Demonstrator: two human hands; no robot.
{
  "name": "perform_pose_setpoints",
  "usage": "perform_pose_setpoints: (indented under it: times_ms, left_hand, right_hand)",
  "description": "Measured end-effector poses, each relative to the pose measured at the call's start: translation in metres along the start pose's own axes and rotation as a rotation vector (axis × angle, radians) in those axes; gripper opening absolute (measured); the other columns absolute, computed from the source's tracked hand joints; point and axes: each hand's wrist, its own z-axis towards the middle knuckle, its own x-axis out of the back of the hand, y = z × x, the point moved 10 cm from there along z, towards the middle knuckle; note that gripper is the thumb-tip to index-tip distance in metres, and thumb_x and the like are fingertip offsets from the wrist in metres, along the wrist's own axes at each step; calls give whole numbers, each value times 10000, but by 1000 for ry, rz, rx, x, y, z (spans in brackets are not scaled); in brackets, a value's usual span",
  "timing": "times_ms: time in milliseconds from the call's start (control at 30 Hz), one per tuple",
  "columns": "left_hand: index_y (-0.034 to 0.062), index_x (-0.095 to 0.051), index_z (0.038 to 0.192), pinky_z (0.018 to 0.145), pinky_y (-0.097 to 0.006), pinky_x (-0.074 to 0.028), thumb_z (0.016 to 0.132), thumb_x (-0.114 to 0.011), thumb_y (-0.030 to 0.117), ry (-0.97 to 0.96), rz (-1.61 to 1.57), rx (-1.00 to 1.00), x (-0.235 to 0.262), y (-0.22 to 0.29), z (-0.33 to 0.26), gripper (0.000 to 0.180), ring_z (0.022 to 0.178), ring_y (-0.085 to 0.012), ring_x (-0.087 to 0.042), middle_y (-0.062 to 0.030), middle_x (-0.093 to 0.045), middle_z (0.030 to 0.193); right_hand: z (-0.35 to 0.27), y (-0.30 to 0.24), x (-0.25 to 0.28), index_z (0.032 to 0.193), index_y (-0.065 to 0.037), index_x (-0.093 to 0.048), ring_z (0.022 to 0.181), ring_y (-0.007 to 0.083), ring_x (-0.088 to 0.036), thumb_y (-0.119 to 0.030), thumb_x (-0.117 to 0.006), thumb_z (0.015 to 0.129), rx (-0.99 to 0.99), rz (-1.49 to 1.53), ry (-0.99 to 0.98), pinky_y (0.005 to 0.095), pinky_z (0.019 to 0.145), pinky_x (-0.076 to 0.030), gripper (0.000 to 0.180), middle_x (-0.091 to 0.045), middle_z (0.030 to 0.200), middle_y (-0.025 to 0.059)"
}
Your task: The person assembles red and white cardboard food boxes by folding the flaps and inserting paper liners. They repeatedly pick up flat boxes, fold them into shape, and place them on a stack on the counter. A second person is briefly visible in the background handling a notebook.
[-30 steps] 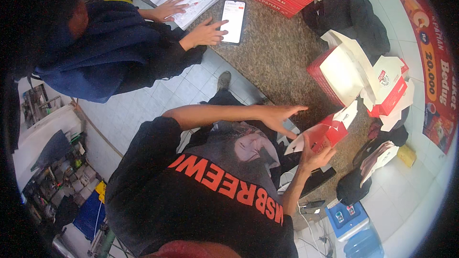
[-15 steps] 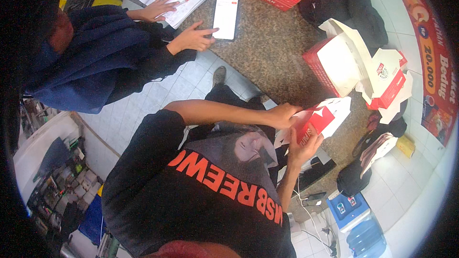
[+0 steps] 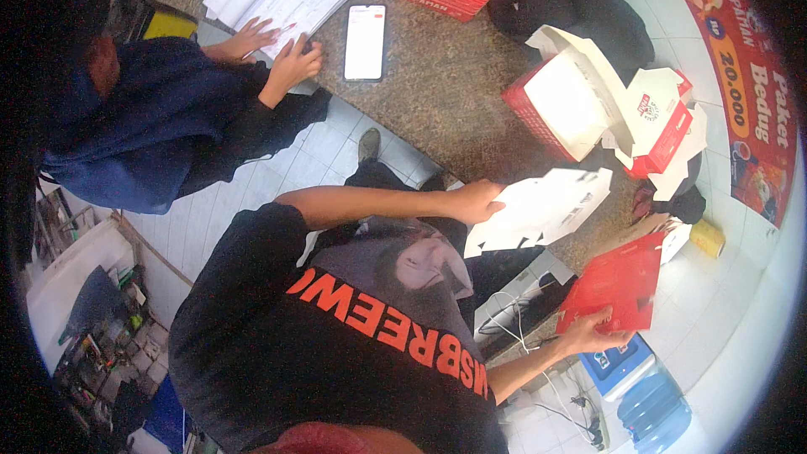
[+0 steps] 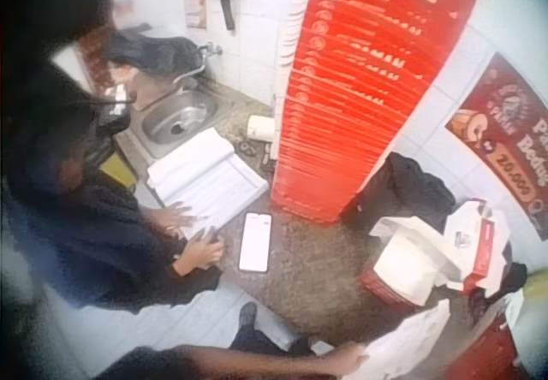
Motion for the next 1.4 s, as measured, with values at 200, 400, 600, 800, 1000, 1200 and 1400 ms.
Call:
perform_pose_setpoints:
  times_ms: [200,400,600,800,1000,1200,1400]
  left_hand:
    - [-1,-599,1291,912,-525,-487,973,-524,95,-291,24,-210,-9,121,2,341,1057,-462,-638,-273,-679,1115]
    - [6,-634,1275,959,-410,-501,1003,-494,99,-333,-53,-503,-11,226,64,320,1138,-307,-669,-178,-702,1218]
    - [-106,-606,1214,900,-347,-501,1038,-541,150,-255,-64,-227,-77,273,183,317,1006,-166,-628,-102,-694,1091]
    - [-90,-455,1361,1032,-468,-506,1046,-467,75,-289,-632,-14,-230,331,385,356,1236,-325,-597,-175,-590,1330]
    - [68,-296,1559,1196,-591,-238,1006,-549,478,-165,-777,297,-303,286,480,734,1448,-400,-359,-265,-367,1547]
    - [175,-384,1546,1189,-685,-126,696,-868,563,-703,349,-808,-249,283,178,1053,1513,-412,-212,-176,-359,1579]
    - [76,-711,973,899,-565,-434,806,-744,242,-948,609,-609,-165,231,66,238,1014,-310,-665,-127,-722,982]
  right_hand:
    - [-3,83,62,1272,75,-619,973,265,-685,-172,-734,941,-266,77,100,398,837,-582,429,-700,1156,218]
    - [-39,164,125,1206,75,-635,916,214,-647,-133,-698,968,-382,-80,274,375,851,-530,322,-714,1082,143]
    - [-93,195,160,1291,58,-595,1069,204,-621,-64,-655,974,-584,8,404,344,958,-478,345,-674,1179,127]
    - [-126,236,169,1255,50,-616,1018,198,-641,-112,-648,990,-642,-61,396,335,920,-496,312,-698,1126,123]
    - [-117,250,116,1226,45,-637,1031,245,-652,-177,-645,989,-745,137,272,365,928,-484,325,-703,1101,140]
    - [-25,144,40,1074,11,-722,732,182,-644,-45,-700,904,-502,458,-558,315,669,-498,181,-712,852,114]
    - [-18,32,-22,830,1,-738,751,270,-695,-43,-768,719,-10,973,-1164,363,710,-511,122,-721,813,118]
